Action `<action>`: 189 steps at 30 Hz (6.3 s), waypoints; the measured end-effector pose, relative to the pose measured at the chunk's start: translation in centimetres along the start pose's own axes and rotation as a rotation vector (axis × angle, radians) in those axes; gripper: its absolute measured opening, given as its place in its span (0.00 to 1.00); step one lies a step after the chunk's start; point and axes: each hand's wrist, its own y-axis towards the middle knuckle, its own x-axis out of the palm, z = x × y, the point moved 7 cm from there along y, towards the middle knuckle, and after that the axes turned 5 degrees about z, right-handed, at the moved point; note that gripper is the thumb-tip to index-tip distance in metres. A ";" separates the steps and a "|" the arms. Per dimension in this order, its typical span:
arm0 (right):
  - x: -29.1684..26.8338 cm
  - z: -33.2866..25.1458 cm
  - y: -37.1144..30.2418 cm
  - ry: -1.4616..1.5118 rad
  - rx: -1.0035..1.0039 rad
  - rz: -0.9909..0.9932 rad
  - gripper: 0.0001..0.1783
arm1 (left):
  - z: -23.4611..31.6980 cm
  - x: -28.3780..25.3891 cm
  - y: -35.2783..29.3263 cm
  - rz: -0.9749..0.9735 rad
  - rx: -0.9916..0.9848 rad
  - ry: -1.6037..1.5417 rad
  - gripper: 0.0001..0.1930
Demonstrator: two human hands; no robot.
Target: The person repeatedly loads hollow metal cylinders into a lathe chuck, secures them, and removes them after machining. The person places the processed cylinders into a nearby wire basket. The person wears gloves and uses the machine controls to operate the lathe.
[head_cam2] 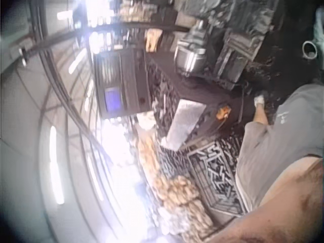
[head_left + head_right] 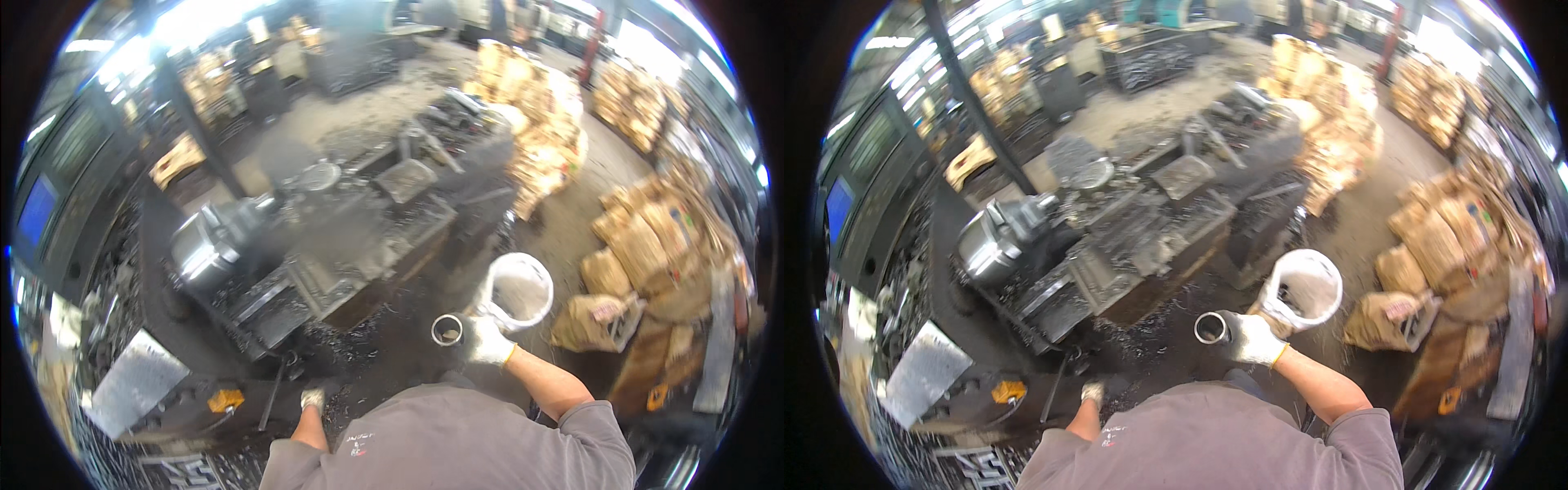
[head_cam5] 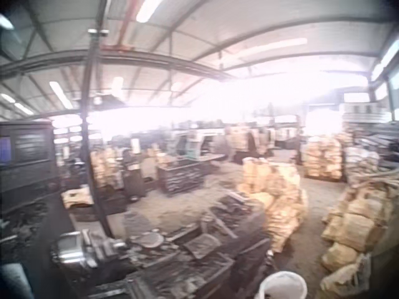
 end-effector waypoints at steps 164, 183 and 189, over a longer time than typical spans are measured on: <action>12.7 -15.8 57.7 -0.903 -0.830 -0.408 0.27 | -2.7 -28.1 -6.8 0.919 -0.618 -2.112 0.22; 21.2 -15.4 57.4 -0.134 -0.242 -0.958 0.33 | -8.4 -17.9 -21.2 1.306 -0.872 -2.753 0.19; 16.7 -16.1 57.3 -0.469 -0.534 -0.571 0.39 | -9.9 -16.0 -22.7 1.490 -1.407 -1.674 0.25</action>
